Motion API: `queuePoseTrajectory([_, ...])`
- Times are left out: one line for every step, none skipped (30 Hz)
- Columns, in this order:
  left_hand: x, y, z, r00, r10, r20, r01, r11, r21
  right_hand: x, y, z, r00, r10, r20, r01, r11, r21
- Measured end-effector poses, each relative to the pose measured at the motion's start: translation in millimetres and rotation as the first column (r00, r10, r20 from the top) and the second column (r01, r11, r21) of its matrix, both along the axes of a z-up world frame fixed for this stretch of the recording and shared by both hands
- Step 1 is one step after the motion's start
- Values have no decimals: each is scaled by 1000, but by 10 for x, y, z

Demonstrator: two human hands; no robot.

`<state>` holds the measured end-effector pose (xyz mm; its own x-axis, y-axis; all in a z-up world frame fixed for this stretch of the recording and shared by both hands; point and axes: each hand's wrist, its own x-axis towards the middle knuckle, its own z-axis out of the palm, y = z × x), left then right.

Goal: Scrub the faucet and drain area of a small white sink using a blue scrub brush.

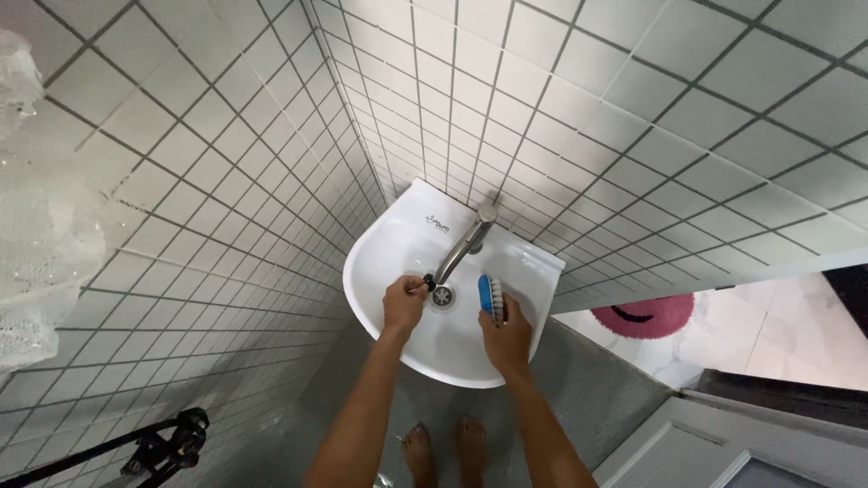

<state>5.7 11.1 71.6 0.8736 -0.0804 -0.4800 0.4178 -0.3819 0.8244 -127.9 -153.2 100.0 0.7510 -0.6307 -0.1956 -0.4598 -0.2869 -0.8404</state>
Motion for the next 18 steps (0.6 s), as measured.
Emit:
queuePoseTrajectory([-13,-12,-14,1000,-2,-2,2,1000,0,-4,-6,-5,1000,-2,-2,2,1000,0])
queuePoseTrajectory([-26,-25,-30,1000,-6,28,5,999,40,-8,-13,-12,1000,-11,-18,11,999,32])
queuePoseTrajectory([-35,-23,-46,998,-11,60,6,997,82,-7,-6,-22,999,-18,-32,20,998,65])
queuePoseTrajectory([-51,-22,-75,998,-12,58,8,996,84,-20,3,-12,999,-19,-34,21,998,67])
queuePoseTrajectory([-49,-29,-98,1000,-13,27,11,998,65,-16,5,1,1000,-21,-10,21,999,42])
queuePoseTrajectory([-47,-34,-121,1000,-14,-4,14,999,46,-11,7,15,1000,-22,13,22,1000,17])
queuePoseTrajectory([-55,-35,-199,1000,-15,-4,15,999,46,-11,7,12,1000,-24,13,23,1000,18])
queuePoseTrajectory([-64,-35,-277,999,-26,36,24,999,43,-11,8,9,1000,-4,-8,4,1000,-1])
queuePoseTrajectory([-77,-32,-356,997,-35,75,32,999,41,-13,10,6,999,17,-31,-18,1000,-18])
queuePoseTrajectory([-91,-38,-369,997,-35,75,32,999,41,-4,22,55,999,17,-31,-17,1000,-18])
queuePoseTrajectory([-99,-48,-381,992,-48,115,40,997,65,10,31,107,995,48,-87,-50,998,-26])
queuePoseTrajectory([-108,-55,-391,986,-61,154,47,995,90,24,42,161,987,78,-142,-83,996,-32])
queuePoseTrajectory([-113,-64,-386,986,-60,156,46,995,90,53,53,202,987,78,-140,-84,996,-33])
queuePoseTrajectory([-119,-71,-381,987,-67,143,55,995,87,82,66,243,972,98,-212,-103,995,-9])
queuePoseTrajectory([-135,-74,-377,989,-74,130,63,994,86,105,81,284,951,120,-284,-121,993,16])
queuePoseTrajectory([-155,-75,-378,989,-72,131,61,994,86,117,88,315,951,122,-284,-123,992,16])
queuePoseTrajectory([-156,-78,-376,970,-89,224,66,992,107,144,93,345,935,139,-328,-151,988,-13])
queuePoseTrajectory([-158,-83,-375,943,-107,315,70,989,129,171,98,375,916,153,-372,-181,983,-41])
